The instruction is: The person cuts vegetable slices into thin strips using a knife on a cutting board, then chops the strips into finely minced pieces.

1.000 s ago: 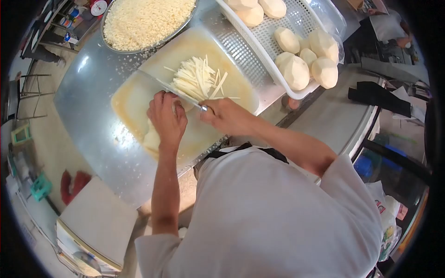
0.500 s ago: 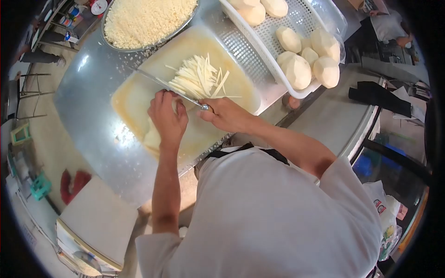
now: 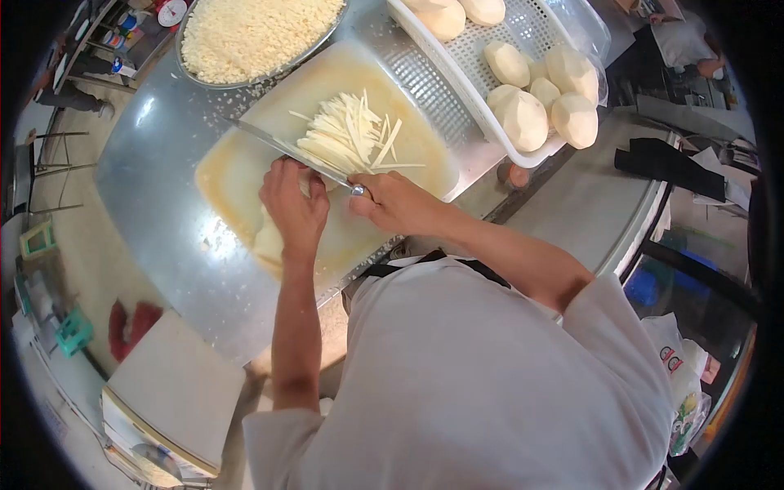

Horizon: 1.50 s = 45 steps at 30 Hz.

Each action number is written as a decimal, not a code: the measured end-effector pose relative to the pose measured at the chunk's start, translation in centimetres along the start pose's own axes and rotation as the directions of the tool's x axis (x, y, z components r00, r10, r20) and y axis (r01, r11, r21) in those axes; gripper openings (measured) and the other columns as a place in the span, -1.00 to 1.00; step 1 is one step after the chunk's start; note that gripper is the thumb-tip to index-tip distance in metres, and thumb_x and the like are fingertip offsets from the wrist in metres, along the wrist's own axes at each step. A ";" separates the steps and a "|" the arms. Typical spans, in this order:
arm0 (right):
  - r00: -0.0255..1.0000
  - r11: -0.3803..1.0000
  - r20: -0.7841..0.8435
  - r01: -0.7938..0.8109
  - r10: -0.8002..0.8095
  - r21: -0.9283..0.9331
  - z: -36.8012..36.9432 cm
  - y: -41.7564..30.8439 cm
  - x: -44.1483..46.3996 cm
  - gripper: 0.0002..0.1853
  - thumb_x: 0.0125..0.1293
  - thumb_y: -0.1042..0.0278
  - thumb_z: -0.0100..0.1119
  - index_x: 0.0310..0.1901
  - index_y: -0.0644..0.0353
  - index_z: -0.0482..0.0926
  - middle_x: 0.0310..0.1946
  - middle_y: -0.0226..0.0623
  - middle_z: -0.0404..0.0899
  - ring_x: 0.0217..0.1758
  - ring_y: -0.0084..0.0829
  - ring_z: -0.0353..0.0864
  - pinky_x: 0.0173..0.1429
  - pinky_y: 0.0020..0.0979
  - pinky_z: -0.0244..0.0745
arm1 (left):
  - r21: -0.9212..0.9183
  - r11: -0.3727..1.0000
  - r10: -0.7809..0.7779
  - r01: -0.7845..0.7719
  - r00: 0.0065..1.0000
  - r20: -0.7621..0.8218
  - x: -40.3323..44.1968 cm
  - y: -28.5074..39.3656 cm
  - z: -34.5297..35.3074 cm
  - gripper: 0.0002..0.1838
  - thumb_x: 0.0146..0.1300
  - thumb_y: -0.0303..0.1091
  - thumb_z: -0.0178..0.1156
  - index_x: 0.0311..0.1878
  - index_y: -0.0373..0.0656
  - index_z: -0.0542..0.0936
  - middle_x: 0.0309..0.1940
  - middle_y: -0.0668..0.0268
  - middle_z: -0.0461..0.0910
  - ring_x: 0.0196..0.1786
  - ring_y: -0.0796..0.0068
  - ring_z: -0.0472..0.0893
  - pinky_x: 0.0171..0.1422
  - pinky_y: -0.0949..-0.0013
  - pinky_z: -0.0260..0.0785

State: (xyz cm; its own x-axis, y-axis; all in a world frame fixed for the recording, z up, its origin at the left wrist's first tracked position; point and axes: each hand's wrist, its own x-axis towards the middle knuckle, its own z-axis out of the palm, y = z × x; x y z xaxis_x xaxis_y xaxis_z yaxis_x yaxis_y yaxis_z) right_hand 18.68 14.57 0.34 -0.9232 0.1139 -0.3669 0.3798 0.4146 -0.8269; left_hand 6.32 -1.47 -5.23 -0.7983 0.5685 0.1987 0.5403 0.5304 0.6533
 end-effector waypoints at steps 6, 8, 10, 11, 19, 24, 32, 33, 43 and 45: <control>0.996 0.994 -0.018 -0.080 0.082 0.079 -0.2 0.4 1.1 -0.48 0.48 0.10 0.18 0.20 0.44 0.60 -0.19 0.27 0.73 -0.04 0.22 0.75 0.12 -0.01 0.61 | 0.005 0.993 0.114 -0.114 0.992 0.046 -0.4 -1.0 -1.7 -0.62 0.19 -0.58 0.24 0.11 -0.20 0.64 0.03 0.04 0.56 0.09 -0.13 0.53 0.21 -0.06 0.36; 0.990 0.985 0.026 -0.138 0.136 0.101 0.4 0.3 0.5 -0.47 0.49 0.09 0.18 0.22 0.44 0.60 -0.18 0.25 0.74 -0.03 0.21 0.76 0.13 -0.02 0.62 | 0.115 0.987 0.098 -0.108 0.991 0.095 -1.3 -0.9 -2.2 -0.62 0.17 -0.57 0.23 0.09 -0.15 0.64 0.05 0.10 0.55 0.11 -0.08 0.51 0.21 -0.06 0.35; 0.977 0.977 0.084 -0.203 0.197 0.068 -1.2 -2.3 0.3 -0.47 0.49 0.09 0.17 0.23 0.43 0.60 -0.18 0.24 0.74 -0.04 0.20 0.76 0.13 -0.03 0.62 | 0.140 0.988 0.050 -0.067 0.992 0.119 -0.5 -1.0 -1.8 -0.61 0.13 -0.54 0.23 0.07 -0.06 0.64 0.05 0.20 0.54 0.13 0.01 0.48 0.19 -0.06 0.33; 0.979 0.977 0.076 -0.194 0.187 0.088 -1.5 -3.3 0.0 -0.49 0.49 0.10 0.17 0.21 0.43 0.61 -0.19 0.24 0.74 -0.05 0.19 0.76 0.12 -0.03 0.61 | 0.125 0.990 0.048 -0.061 0.994 0.102 -0.3 -1.2 -1.6 -0.60 0.13 -0.54 0.23 0.07 -0.04 0.64 0.05 0.20 0.55 0.13 0.01 0.48 0.19 -0.06 0.33; 0.993 0.992 0.003 -0.118 0.118 0.036 -0.1 -2.0 0.4 -0.57 0.50 0.16 0.13 0.09 0.44 0.64 -0.23 0.31 0.71 -0.08 0.24 0.75 0.07 0.02 0.60 | -0.005 0.999 0.038 -0.038 0.996 0.085 -0.2 -2.0 -1.4 -0.60 0.08 -0.54 0.23 0.04 -0.04 0.63 -0.03 0.24 0.59 0.09 -0.01 0.50 0.15 -0.05 0.35; 0.997 0.995 -0.015 -0.076 0.077 0.064 0.8 -1.5 0.2 -0.55 0.51 0.15 0.16 0.12 0.45 0.62 -0.31 0.26 0.70 -0.17 0.15 0.75 0.02 -0.03 0.60 | -0.044 0.998 0.041 -0.039 0.998 0.042 -0.4 -2.9 -0.8 -0.64 0.06 -0.55 0.24 -0.03 -0.05 0.64 -0.10 0.24 0.62 0.01 -0.03 0.53 0.09 -0.06 0.37; 0.990 0.988 0.033 -0.139 0.137 0.066 0.2 -3.5 -0.4 -0.45 0.52 0.16 0.16 0.28 0.54 0.58 -0.41 0.18 0.66 -0.29 -0.05 0.74 -0.06 -0.16 0.59 | -0.071 0.997 0.008 -0.006 1.000 0.027 0.0 -2.7 -0.9 -0.72 0.09 -0.56 0.26 -0.09 -0.10 0.64 -0.15 0.23 0.65 -0.02 -0.02 0.56 0.07 -0.04 0.40; 0.996 0.994 -0.005 -0.093 0.093 0.052 1.2 -1.5 0.3 -0.45 0.52 0.15 0.16 0.28 0.54 0.58 -0.43 0.17 0.65 -0.31 -0.04 0.73 -0.07 -0.16 0.59 | -0.067 0.998 0.012 -0.010 0.999 0.031 -0.1 -2.5 -1.0 -0.72 0.09 -0.56 0.27 -0.10 -0.11 0.64 -0.15 0.23 0.65 -0.02 -0.02 0.56 0.07 -0.03 0.40; 0.998 0.998 -0.041 -0.043 0.044 0.037 1.6 -2.0 1.1 -0.41 0.52 0.11 0.16 0.33 0.51 0.55 -0.43 0.08 0.64 -0.30 -0.11 0.71 -0.08 -0.17 0.58 | -0.101 0.995 0.023 -0.018 0.999 0.046 0.3 -3.1 -1.1 -0.77 0.09 -0.57 0.29 -0.15 -0.16 0.63 -0.19 0.19 0.66 -0.02 -0.03 0.57 0.09 -0.05 0.40; 0.994 0.991 0.028 -0.111 0.109 0.072 1.0 -2.8 0.1 -0.41 0.53 0.10 0.16 0.33 0.50 0.55 -0.43 0.06 0.64 -0.32 -0.12 0.70 -0.08 -0.17 0.57 | -0.103 0.995 0.013 -0.008 0.999 0.051 0.3 -3.2 -1.1 -0.78 0.08 -0.56 0.29 -0.16 -0.17 0.63 -0.19 0.18 0.66 -0.02 -0.05 0.56 0.09 -0.06 0.40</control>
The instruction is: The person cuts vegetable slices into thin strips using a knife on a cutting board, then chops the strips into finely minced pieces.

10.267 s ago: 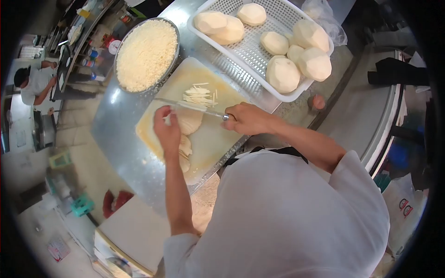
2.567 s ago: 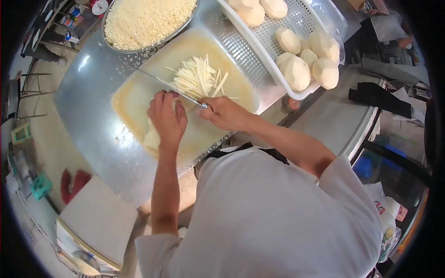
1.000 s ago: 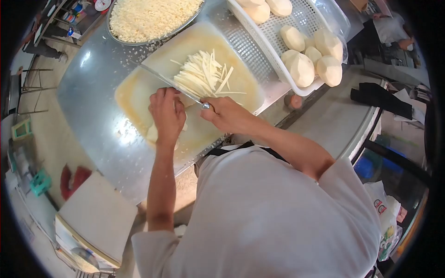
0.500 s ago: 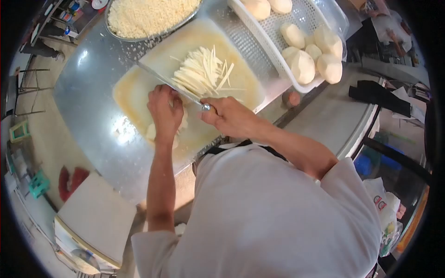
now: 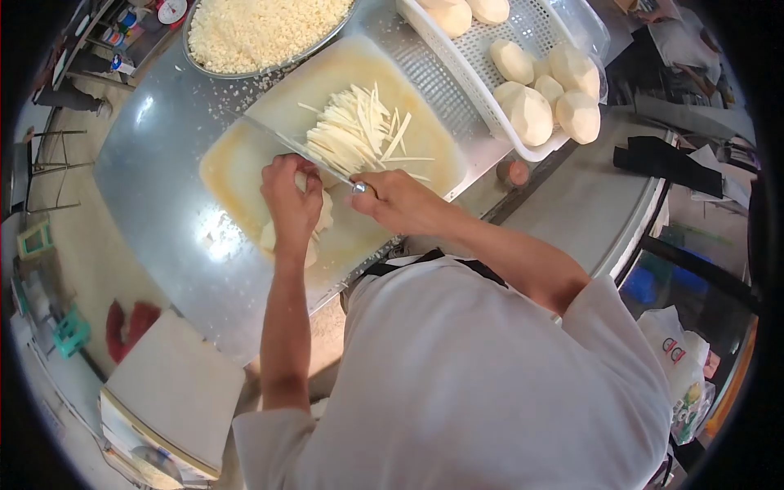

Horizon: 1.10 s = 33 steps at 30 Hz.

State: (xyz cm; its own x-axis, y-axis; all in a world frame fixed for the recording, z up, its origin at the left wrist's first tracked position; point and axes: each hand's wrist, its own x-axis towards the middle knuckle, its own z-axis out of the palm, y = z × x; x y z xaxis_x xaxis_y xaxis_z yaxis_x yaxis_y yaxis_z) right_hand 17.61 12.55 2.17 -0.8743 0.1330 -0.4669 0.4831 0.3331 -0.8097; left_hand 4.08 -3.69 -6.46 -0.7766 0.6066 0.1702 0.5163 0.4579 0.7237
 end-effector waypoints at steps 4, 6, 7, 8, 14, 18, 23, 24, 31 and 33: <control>0.999 1.000 0.021 -0.026 0.026 0.013 0.1 -0.2 -0.1 -0.42 0.54 0.09 0.16 0.33 0.49 0.55 -0.45 0.05 0.62 -0.33 -0.12 0.68 -0.08 -0.18 0.57 | -0.003 1.000 -0.020 0.020 1.000 -0.018 0.0 0.0 0.3 -0.78 0.08 -0.55 0.30 -0.16 -0.17 0.62 -0.20 0.17 0.66 -0.03 -0.07 0.56 0.09 -0.06 0.40; 0.999 0.999 -0.034 0.041 -0.040 0.006 0.5 0.5 0.8 -0.42 0.54 0.10 0.16 0.32 0.49 0.55 -0.45 0.04 0.61 -0.35 -0.14 0.67 -0.09 -0.19 0.57 | -0.002 1.000 -0.010 0.010 1.000 -0.016 0.0 0.0 0.2 -0.79 0.08 -0.55 0.30 -0.17 -0.17 0.63 -0.20 0.17 0.66 -0.02 -0.07 0.56 0.09 -0.06 0.40; 0.995 0.997 -0.064 0.071 -0.071 0.004 0.7 0.7 1.0 -0.43 0.54 0.10 0.16 0.32 0.50 0.55 -0.45 0.04 0.61 -0.36 -0.16 0.67 -0.09 -0.20 0.57 | -0.002 1.000 -0.003 0.003 1.000 -0.012 0.0 0.0 0.2 -0.79 0.08 -0.55 0.30 -0.18 -0.17 0.63 -0.20 0.16 0.66 -0.02 -0.08 0.56 0.09 -0.05 0.40; 0.998 0.999 -0.047 0.036 -0.035 0.012 0.6 0.9 0.6 -0.43 0.54 0.10 0.17 0.32 0.50 0.56 -0.44 0.04 0.62 -0.34 -0.15 0.68 -0.09 -0.20 0.58 | 0.010 1.000 -0.006 0.007 1.000 -0.017 0.1 -0.1 0.3 -0.80 0.08 -0.56 0.30 -0.19 -0.17 0.63 -0.20 0.16 0.66 -0.02 -0.07 0.56 0.09 -0.05 0.40; 0.999 0.997 0.008 -0.035 0.035 0.074 0.4 -0.1 0.2 -0.42 0.54 0.10 0.18 0.32 0.49 0.56 -0.41 0.03 0.66 -0.30 -0.16 0.71 -0.06 -0.19 0.59 | -0.037 0.999 -0.035 0.035 0.999 0.003 0.1 0.6 -0.1 -0.82 0.09 -0.62 0.28 -0.22 -0.17 0.65 -0.15 0.16 0.67 -0.01 -0.04 0.56 0.14 -0.01 0.40; 0.985 0.993 -0.134 0.113 -0.108 0.025 2.4 2.1 1.0 -0.51 0.50 0.12 0.17 0.18 0.47 0.62 -0.30 0.19 0.69 -0.18 0.03 0.74 0.01 -0.10 0.60 | 0.057 0.995 0.084 -0.082 0.996 -0.040 -1.5 1.4 -1.7 -0.83 0.24 -0.58 0.24 -0.12 -0.17 0.67 -0.08 0.10 0.60 0.09 -0.03 0.52 0.22 -0.02 0.35; 0.998 0.996 -0.036 -0.044 0.047 0.076 0.9 -0.1 0.1 -0.52 0.49 0.15 0.18 0.16 0.49 0.61 -0.31 0.21 0.70 -0.18 0.08 0.75 0.00 -0.07 0.61 | 0.252 0.963 0.076 -0.092 0.995 0.072 -2.7 1.8 -1.9 -0.76 0.30 -0.48 0.20 0.01 -0.12 0.67 0.08 0.09 0.48 0.20 -0.03 0.43 0.26 -0.09 0.29; 0.999 0.997 -0.009 -0.053 0.053 0.053 0.6 -0.4 -0.1 -0.49 0.50 0.17 0.18 0.24 0.50 0.58 -0.35 0.13 0.69 -0.23 -0.01 0.74 -0.03 -0.11 0.60 | 0.272 0.958 0.068 -0.090 0.994 0.087 -2.6 1.5 -1.7 -0.73 0.27 -0.46 0.21 0.03 -0.09 0.67 0.09 0.11 0.46 0.20 -0.03 0.41 0.24 -0.08 0.28; 0.990 0.994 -0.097 0.099 -0.104 -0.048 2.3 1.0 1.1 -0.45 0.51 0.18 0.18 0.29 0.55 0.56 -0.41 0.13 0.64 -0.32 -0.08 0.72 -0.09 -0.14 0.58 | 0.273 0.961 0.026 -0.054 0.994 0.107 -2.3 1.4 -1.5 -0.73 0.21 -0.42 0.23 0.00 -0.09 0.66 0.07 0.13 0.43 0.18 -0.02 0.41 0.20 -0.08 0.27; 0.996 0.998 -0.070 0.054 -0.056 -0.028 1.8 0.3 0.2 -0.46 0.51 0.18 0.17 0.27 0.56 0.57 -0.41 0.14 0.64 -0.32 -0.04 0.72 -0.09 -0.12 0.58 | 0.243 0.968 0.045 -0.065 0.995 0.086 -2.4 1.1 -1.5 -0.73 0.21 -0.42 0.23 0.00 -0.08 0.66 0.06 0.13 0.44 0.17 -0.02 0.41 0.18 -0.08 0.28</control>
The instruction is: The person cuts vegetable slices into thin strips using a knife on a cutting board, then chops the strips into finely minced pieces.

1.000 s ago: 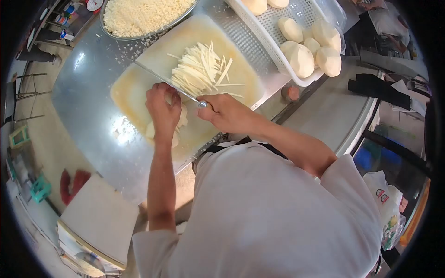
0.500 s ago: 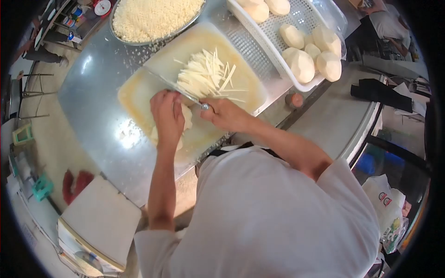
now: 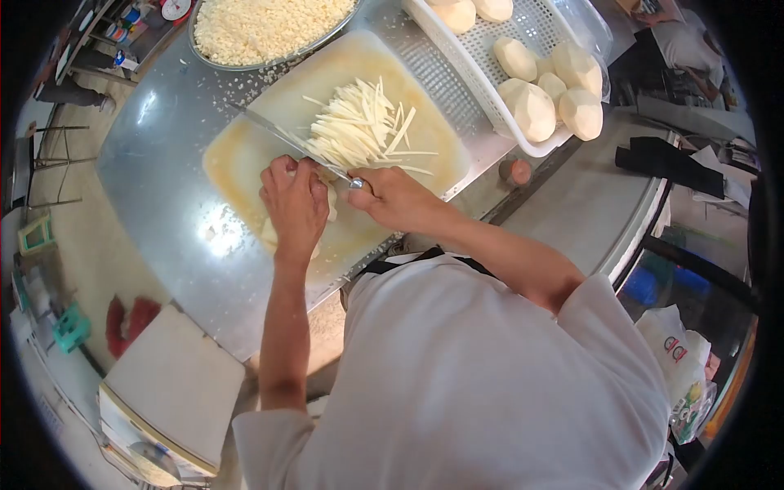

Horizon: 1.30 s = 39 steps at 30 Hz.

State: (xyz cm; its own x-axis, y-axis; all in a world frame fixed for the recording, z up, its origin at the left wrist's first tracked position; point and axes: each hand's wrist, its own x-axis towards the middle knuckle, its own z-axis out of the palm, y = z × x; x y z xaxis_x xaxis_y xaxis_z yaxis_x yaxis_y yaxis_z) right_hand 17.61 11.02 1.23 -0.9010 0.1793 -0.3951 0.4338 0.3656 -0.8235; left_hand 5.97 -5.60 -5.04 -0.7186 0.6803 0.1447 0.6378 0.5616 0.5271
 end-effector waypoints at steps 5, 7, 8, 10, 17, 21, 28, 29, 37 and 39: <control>1.000 1.000 -0.005 -0.005 0.005 0.012 0.2 -0.3 -0.4 -0.48 0.52 0.18 0.15 0.25 0.55 0.58 -0.45 0.12 0.63 -0.35 -0.04 0.70 -0.10 -0.15 0.58 | -0.071 0.997 0.002 -0.005 0.999 -0.039 -0.1 -0.4 0.2 -0.75 0.20 -0.43 0.24 -0.03 -0.07 0.67 0.04 0.13 0.47 0.15 0.00 0.44 0.17 -0.09 0.30; 0.996 0.996 -0.029 0.080 -0.081 -0.024 0.7 1.0 1.1 -0.47 0.52 0.18 0.15 0.25 0.54 0.59 -0.47 0.11 0.62 -0.36 -0.05 0.69 -0.11 -0.16 0.58 | -0.101 0.995 -0.005 0.001 0.999 -0.040 0.1 -0.4 0.1 -0.76 0.20 -0.43 0.25 -0.05 -0.07 0.68 0.04 0.13 0.47 0.13 0.00 0.45 0.16 -0.10 0.31; 0.999 0.999 -0.003 0.050 -0.050 -0.007 0.7 1.5 0.8 -0.47 0.52 0.17 0.15 0.25 0.54 0.58 -0.46 0.12 0.62 -0.35 -0.03 0.70 -0.09 -0.14 0.58 | -0.099 0.995 0.001 -0.006 0.999 -0.047 0.1 -0.6 0.0 -0.76 0.19 -0.43 0.26 -0.05 -0.07 0.68 0.04 0.13 0.48 0.14 0.00 0.45 0.17 -0.09 0.31; 0.999 1.000 0.049 -0.020 0.019 0.020 -0.2 -0.4 -0.1 -0.46 0.52 0.17 0.14 0.26 0.54 0.58 -0.46 0.13 0.61 -0.32 0.01 0.71 -0.07 -0.12 0.59 | -0.105 0.994 0.013 -0.019 0.998 -0.060 0.1 -0.7 0.3 -0.76 0.19 -0.43 0.27 -0.06 -0.07 0.68 0.05 0.14 0.48 0.14 -0.01 0.45 0.17 -0.09 0.32; 1.000 1.000 0.024 0.003 -0.004 0.023 0.1 0.0 0.6 -0.50 0.50 0.16 0.17 0.16 0.54 0.60 -0.41 0.21 0.63 -0.26 0.10 0.73 -0.03 -0.07 0.59 | -0.112 0.994 -0.010 0.006 0.999 -0.037 0.4 -0.9 0.1 -0.73 0.15 -0.44 0.31 -0.04 -0.10 0.70 0.05 0.14 0.51 0.14 -0.02 0.47 0.18 -0.07 0.34; 0.998 0.997 0.022 -0.058 0.057 0.055 0.1 -1.0 -0.2 -0.59 0.45 0.19 0.21 -0.02 0.49 0.65 -0.32 0.31 0.68 -0.17 0.27 0.71 0.01 0.03 0.59 | -0.101 0.995 0.008 -0.014 0.998 -0.054 0.2 -1.0 0.6 -0.72 0.14 -0.44 0.32 -0.04 -0.12 0.69 0.04 0.14 0.54 0.13 -0.05 0.48 0.18 -0.07 0.35; 0.996 0.995 0.054 -0.077 0.073 0.067 -0.6 -2.3 -0.6 -0.57 0.47 0.15 0.18 -0.07 0.50 0.64 -0.33 0.29 0.68 -0.18 0.26 0.71 0.01 0.03 0.59 | -0.175 0.984 -0.034 0.016 0.994 -0.099 0.9 -0.3 -0.1 -0.73 0.11 -0.48 0.32 -0.07 -0.12 0.67 -0.01 0.17 0.58 0.08 -0.09 0.50 0.16 -0.08 0.37; 0.998 0.996 0.036 -0.062 0.060 0.062 0.1 -1.7 -0.6 -0.56 0.48 0.14 0.18 -0.07 0.50 0.65 -0.33 0.29 0.68 -0.18 0.26 0.71 0.01 0.03 0.59 | -0.175 0.985 -0.029 0.015 0.996 -0.082 0.5 -0.3 -0.2 -0.72 0.11 -0.48 0.32 -0.07 -0.12 0.66 -0.03 0.17 0.59 0.06 -0.09 0.50 0.15 -0.08 0.37; 0.994 0.995 0.065 -0.092 0.090 0.030 -0.4 -2.7 -0.5 -0.57 0.49 0.15 0.17 -0.08 0.51 0.64 -0.31 0.29 0.68 -0.16 0.26 0.71 0.03 0.04 0.58 | -0.208 0.978 -0.020 -0.010 0.990 -0.138 0.9 -0.2 -0.4 -0.71 0.09 -0.48 0.32 -0.07 -0.16 0.63 -0.06 0.16 0.61 0.01 -0.10 0.53 0.09 -0.06 0.41; 0.999 0.999 0.016 -0.038 0.038 0.012 1.0 -0.2 0.3 -0.59 0.49 0.16 0.16 -0.10 0.49 0.64 -0.32 0.28 0.69 -0.16 0.26 0.71 0.03 0.04 0.58 | -0.206 0.978 -0.011 -0.011 0.995 -0.104 0.6 -0.5 -0.4 -0.70 0.10 -0.47 0.32 -0.05 -0.16 0.62 -0.06 0.16 0.61 0.00 -0.10 0.53 0.08 -0.06 0.41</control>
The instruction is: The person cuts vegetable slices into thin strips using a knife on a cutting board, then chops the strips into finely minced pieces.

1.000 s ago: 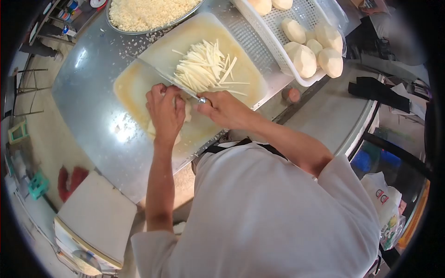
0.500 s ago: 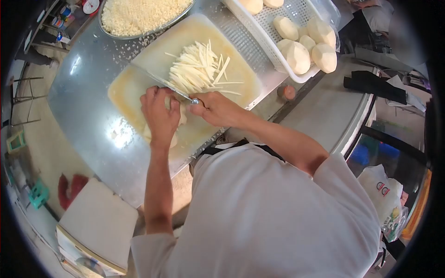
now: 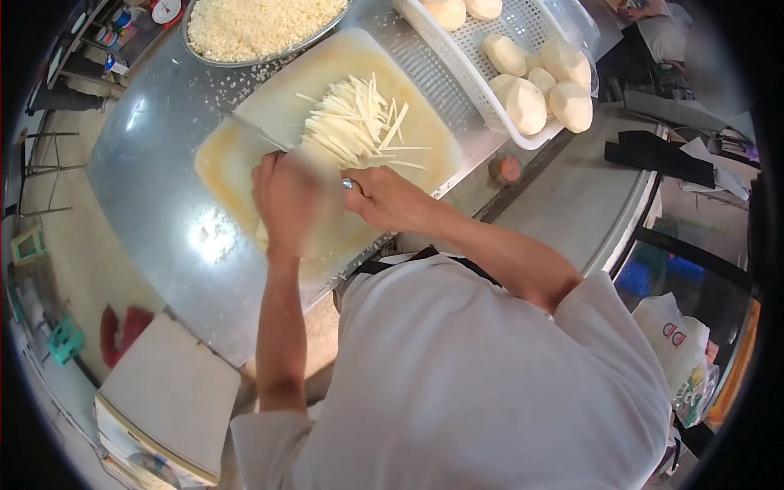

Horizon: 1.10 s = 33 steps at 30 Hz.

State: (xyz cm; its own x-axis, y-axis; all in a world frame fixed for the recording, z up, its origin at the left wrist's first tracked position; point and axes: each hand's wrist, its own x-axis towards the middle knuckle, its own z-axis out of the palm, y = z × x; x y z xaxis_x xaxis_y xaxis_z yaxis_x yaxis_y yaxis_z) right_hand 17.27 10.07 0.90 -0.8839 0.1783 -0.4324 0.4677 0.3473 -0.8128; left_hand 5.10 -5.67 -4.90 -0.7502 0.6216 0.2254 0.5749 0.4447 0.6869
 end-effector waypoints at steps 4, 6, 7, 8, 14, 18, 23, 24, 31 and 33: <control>1.000 1.000 0.018 -0.020 0.021 -0.010 -0.7 -0.6 0.2 -0.60 0.49 0.15 0.16 -0.12 0.47 0.63 -0.32 0.27 0.69 -0.17 0.25 0.72 0.02 0.03 0.58 | -0.005 1.000 -0.007 0.007 1.000 0.006 0.3 0.2 -0.2 -0.70 0.11 -0.47 0.33 -0.04 -0.16 0.62 -0.07 0.16 0.61 0.00 -0.11 0.53 0.07 -0.07 0.41; 1.000 1.000 0.023 -0.012 0.012 0.027 -1.0 -1.7 -0.7 -0.60 0.49 0.15 0.16 -0.11 0.46 0.64 -0.31 0.27 0.69 -0.17 0.25 0.72 0.02 0.04 0.58 | -0.043 0.999 0.003 -0.005 0.999 -0.041 0.4 0.3 0.0 -0.70 0.11 -0.48 0.33 -0.05 -0.16 0.62 -0.07 0.15 0.61 0.00 -0.11 0.53 0.07 -0.07 0.41; 1.000 0.999 0.027 -0.012 0.011 0.050 -0.8 -1.9 -1.0 -0.60 0.49 0.15 0.16 -0.11 0.46 0.64 -0.31 0.27 0.69 -0.17 0.24 0.72 0.02 0.04 0.58 | -0.060 0.998 0.006 -0.009 0.998 -0.059 0.2 0.3 0.0 -0.70 0.11 -0.48 0.34 -0.05 -0.16 0.62 -0.07 0.15 0.61 0.00 -0.12 0.53 0.07 -0.07 0.41; 1.000 0.999 0.010 0.004 -0.005 0.038 -0.5 -1.2 -0.8 -0.60 0.49 0.15 0.16 -0.11 0.46 0.64 -0.31 0.26 0.70 -0.17 0.24 0.72 0.02 0.04 0.58 | -0.039 0.999 -0.005 0.004 1.000 -0.030 0.0 0.2 0.1 -0.70 0.10 -0.48 0.34 -0.05 -0.17 0.62 -0.07 0.15 0.61 0.00 -0.12 0.53 0.07 -0.07 0.41; 0.998 0.999 0.050 -0.033 0.033 0.014 -1.1 -1.9 -0.9 -0.59 0.50 0.13 0.16 -0.06 0.45 0.65 -0.29 0.25 0.71 -0.14 0.23 0.74 0.04 0.04 0.59 | -0.010 1.000 -0.023 0.023 1.000 -0.010 0.1 -0.1 0.1 -0.72 0.11 -0.49 0.35 -0.07 -0.19 0.61 -0.08 0.12 0.62 0.00 -0.13 0.53 0.08 -0.08 0.41; 1.000 1.000 0.004 -0.007 0.007 0.003 -0.2 -0.4 -0.5 -0.55 0.50 0.09 0.17 0.00 0.45 0.65 -0.27 0.26 0.72 -0.12 0.24 0.75 0.05 0.04 0.60 | -0.038 0.999 -0.031 0.031 0.999 0.009 0.1 0.1 0.0 -0.71 0.14 -0.50 0.34 -0.04 -0.19 0.63 -0.06 0.09 0.61 0.02 -0.12 0.53 0.12 -0.08 0.40; 1.000 1.000 -0.014 0.007 -0.007 0.028 0.2 1.0 0.5 -0.49 0.50 0.07 0.18 0.13 0.48 0.62 -0.33 0.19 0.67 -0.20 0.07 0.73 0.00 -0.05 0.61 | 0.081 0.990 0.118 -0.113 0.991 -0.062 -1.2 0.2 -0.8 -0.70 0.27 -0.53 0.26 0.08 -0.22 0.65 0.02 0.03 0.56 0.14 -0.10 0.51 0.27 -0.06 0.37; 1.000 0.998 -0.005 -0.016 0.016 0.063 0.2 0.8 0.3 -0.44 0.52 0.07 0.18 0.22 0.51 0.58 -0.40 0.09 0.62 -0.28 -0.09 0.71 -0.05 -0.13 0.61 | 0.115 0.990 0.082 -0.078 0.996 -0.034 -1.8 0.5 -0.8 -0.72 0.29 -0.53 0.24 0.07 -0.21 0.65 0.04 0.03 0.55 0.15 -0.09 0.50 0.27 -0.07 0.36; 1.000 0.997 0.021 -0.008 0.006 0.071 -0.1 -1.1 -1.7 -0.35 0.54 0.05 0.20 0.34 0.56 0.52 -0.53 -0.10 0.52 -0.46 -0.34 0.59 -0.25 -0.17 0.53 | 0.208 0.978 -0.021 0.006 0.998 0.068 -2.1 1.0 -0.7 -0.69 0.33 -0.47 0.18 0.12 -0.18 0.64 0.15 0.02 0.47 0.23 -0.09 0.44 0.29 -0.14 0.34; 0.998 0.998 -0.020 0.066 -0.066 0.009 0.7 0.4 -0.3 -0.35 0.54 0.03 0.20 0.33 0.56 0.53 -0.54 -0.05 0.54 -0.45 -0.29 0.60 -0.23 -0.16 0.53 | 0.197 0.980 -0.043 0.026 0.996 0.083 -2.1 0.9 -0.6 -0.67 0.32 -0.46 0.19 0.14 -0.18 0.63 0.15 0.01 0.47 0.23 -0.10 0.44 0.28 -0.14 0.34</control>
State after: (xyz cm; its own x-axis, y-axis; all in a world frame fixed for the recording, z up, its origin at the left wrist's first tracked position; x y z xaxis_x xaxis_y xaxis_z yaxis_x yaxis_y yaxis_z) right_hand 17.74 9.49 0.42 -0.9127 0.1737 -0.3698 0.4082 0.3500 -0.8431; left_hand 6.98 -6.93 -4.38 -0.7445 0.6533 0.1373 0.6083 0.5791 0.5427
